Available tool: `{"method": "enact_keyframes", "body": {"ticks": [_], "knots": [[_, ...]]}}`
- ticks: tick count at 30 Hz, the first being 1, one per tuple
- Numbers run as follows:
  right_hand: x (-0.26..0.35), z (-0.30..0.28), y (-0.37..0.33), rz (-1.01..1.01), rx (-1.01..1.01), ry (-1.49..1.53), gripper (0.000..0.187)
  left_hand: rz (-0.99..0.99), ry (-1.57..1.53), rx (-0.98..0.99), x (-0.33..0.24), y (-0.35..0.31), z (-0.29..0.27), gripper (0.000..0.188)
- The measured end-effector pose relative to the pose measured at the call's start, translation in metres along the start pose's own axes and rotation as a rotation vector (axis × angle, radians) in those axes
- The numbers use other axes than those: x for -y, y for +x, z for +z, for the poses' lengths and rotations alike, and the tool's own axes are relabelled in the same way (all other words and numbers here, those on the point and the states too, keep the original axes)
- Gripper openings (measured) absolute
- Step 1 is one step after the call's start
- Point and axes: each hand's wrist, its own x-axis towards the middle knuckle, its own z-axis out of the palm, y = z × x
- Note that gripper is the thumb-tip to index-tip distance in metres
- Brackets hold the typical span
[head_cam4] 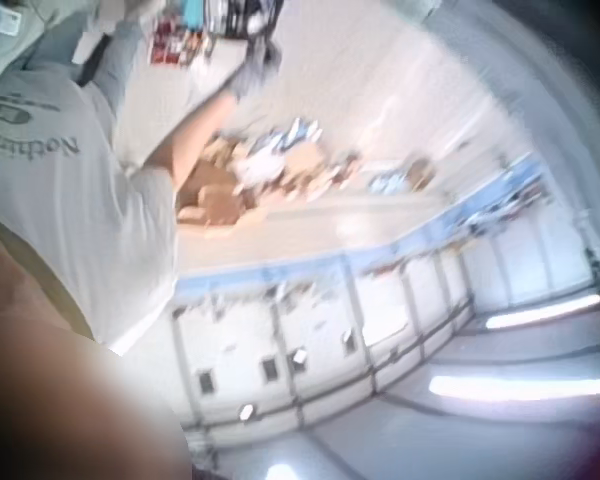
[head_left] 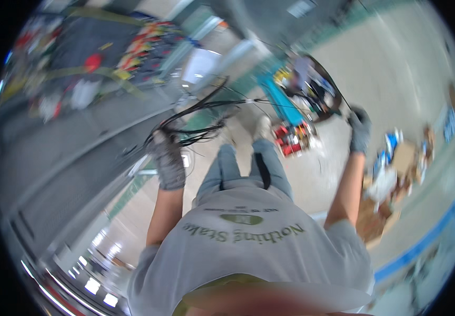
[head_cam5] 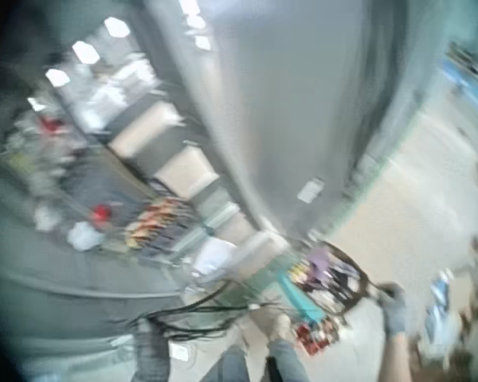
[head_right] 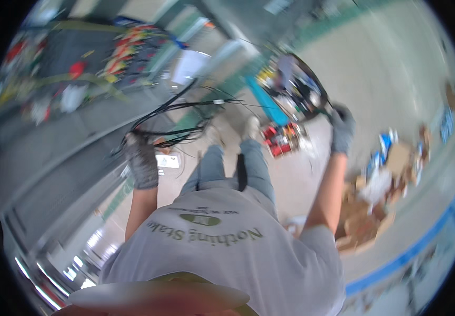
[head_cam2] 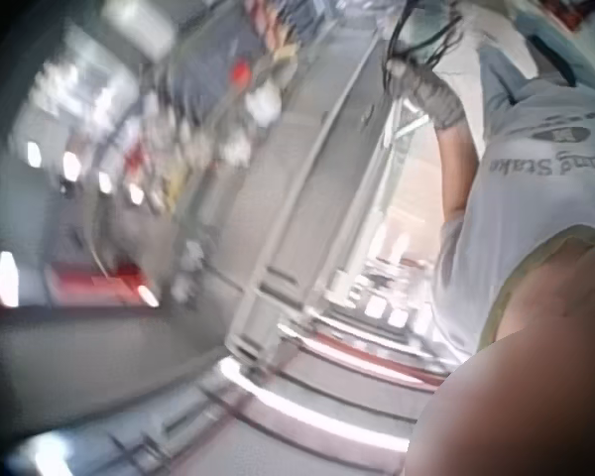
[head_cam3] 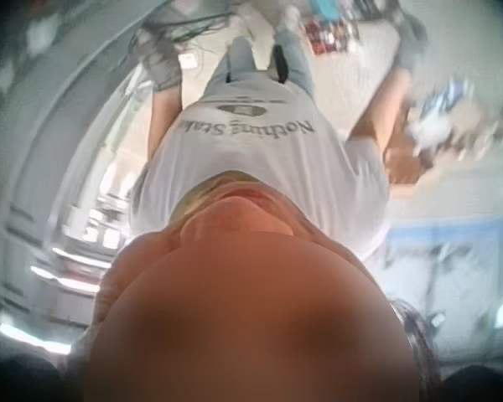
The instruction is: The person organizes and routes black electrical cables inside an open industrial electrical cabinet. They pull cables through the cabinet, align them with existing wiring, and secure them using zip ties.
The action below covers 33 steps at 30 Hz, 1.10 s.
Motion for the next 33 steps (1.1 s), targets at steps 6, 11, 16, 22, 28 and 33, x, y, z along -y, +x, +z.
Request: {"method": "enact_keyframes", "body": {"ticks": [6, 11, 16, 22, 28, 33], "knots": [[0.172, 0.082, -0.030, -0.446, 0.309, 0.210, 0.010, 0.336, -0.011, -0.118, -0.133, 0.012, -0.023, 0.030], [0.340, 0.186, -0.128, -0.769, 0.670, 0.424, 0.010, 0.577, -0.077, -0.094, -0.271, 0.036, -0.072, 0.028], [0.461, 0.264, -0.221, -1.096, 0.955, 0.560, 0.011, 0.894, -0.014, -0.198, -0.381, 0.065, -0.131, 0.028], [0.582, 0.370, -0.288, -1.604, 0.706, 0.569, 0.010, 1.174, 0.045, -0.280, -0.478, 0.143, -0.181, 0.019], [0.673, 0.487, -0.302, -2.029, 0.036, 0.395, 0.014, 1.204, 0.144, -0.646, -0.500, 0.204, -0.207, 0.016], [0.731, 0.538, -0.327, -1.909, -0.045, -0.275, 0.018, 1.124, -0.040, -0.679, -0.491, 0.243, -0.236, 0.021]]}}
